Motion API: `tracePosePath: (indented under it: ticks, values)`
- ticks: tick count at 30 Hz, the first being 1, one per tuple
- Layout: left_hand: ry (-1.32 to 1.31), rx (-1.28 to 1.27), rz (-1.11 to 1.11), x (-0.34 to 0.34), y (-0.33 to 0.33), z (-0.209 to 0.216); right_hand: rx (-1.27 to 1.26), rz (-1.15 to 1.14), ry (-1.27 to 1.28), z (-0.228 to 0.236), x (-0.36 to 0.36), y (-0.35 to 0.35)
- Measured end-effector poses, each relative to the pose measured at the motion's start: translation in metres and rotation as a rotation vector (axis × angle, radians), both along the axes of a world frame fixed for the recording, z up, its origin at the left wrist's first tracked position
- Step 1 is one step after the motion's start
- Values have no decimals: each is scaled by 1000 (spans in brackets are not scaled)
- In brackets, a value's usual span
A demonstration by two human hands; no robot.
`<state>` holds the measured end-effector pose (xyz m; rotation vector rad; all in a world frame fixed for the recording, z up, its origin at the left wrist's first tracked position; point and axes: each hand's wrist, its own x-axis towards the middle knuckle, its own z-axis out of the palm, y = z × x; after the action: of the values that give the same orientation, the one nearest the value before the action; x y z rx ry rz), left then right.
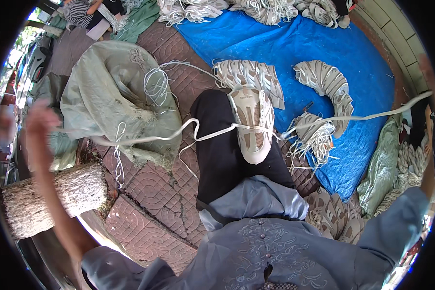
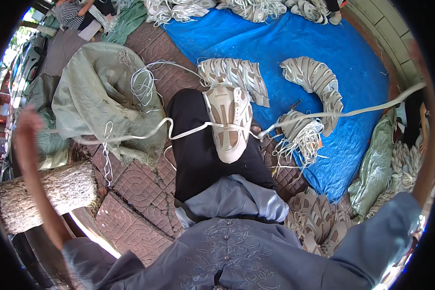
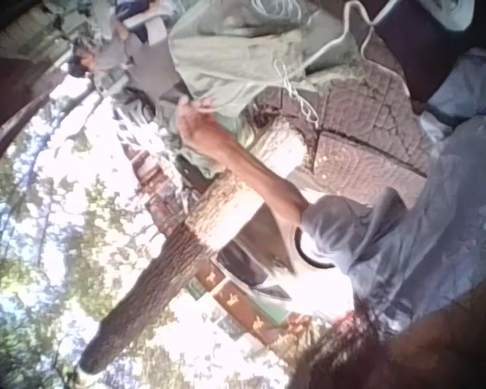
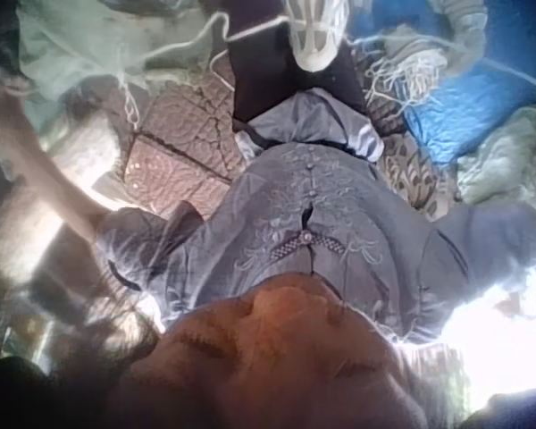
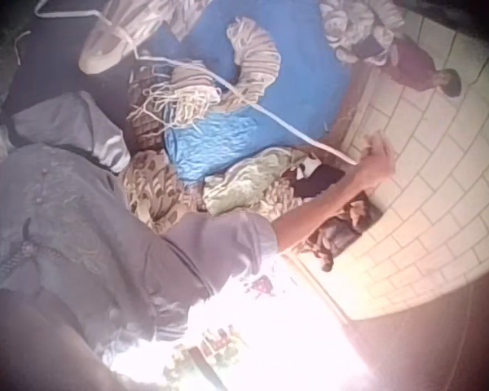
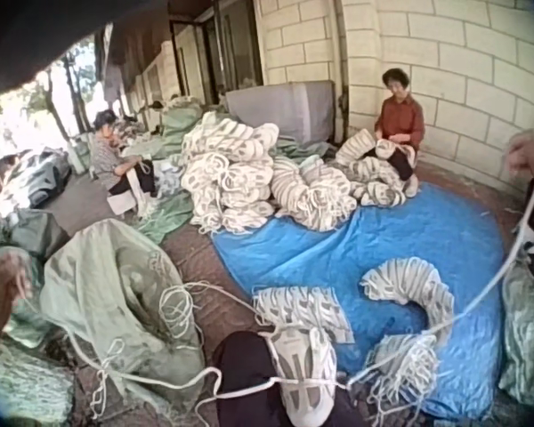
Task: The person sits on a mat and laces a white sneaker by hand. They thread a long white lace through the eyelets, pull it tight, and tie a knot to secure it.
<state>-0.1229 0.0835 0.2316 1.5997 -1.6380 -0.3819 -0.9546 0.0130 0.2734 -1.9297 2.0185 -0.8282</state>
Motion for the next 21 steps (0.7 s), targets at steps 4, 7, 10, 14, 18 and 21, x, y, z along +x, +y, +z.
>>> tracePosePath:
  ticks: [4, 7, 10, 14, 18, 21]
  values:
    - [270, 298, -364, -183, -14, -149, 329, 356, -368, -153, 156, 21]
    - [8, 108, -431, -273, -14, -208, 463, 635, -638, -242, 258, 20]
    - [14, 38, -412, -318, -17, -240, 131, 960, -423, -287, 317, 17]
    - [113, 221, -252, -336, 1, -272, 160, 888, 205, -301, 342, 11]
    - [221, 404, -114, -343, 17, -286, 526, 864, -78, -298, 347, 9]
    - [285, 370, -108, -349, 25, -283, 818, 721, -456, -292, 347, 5]
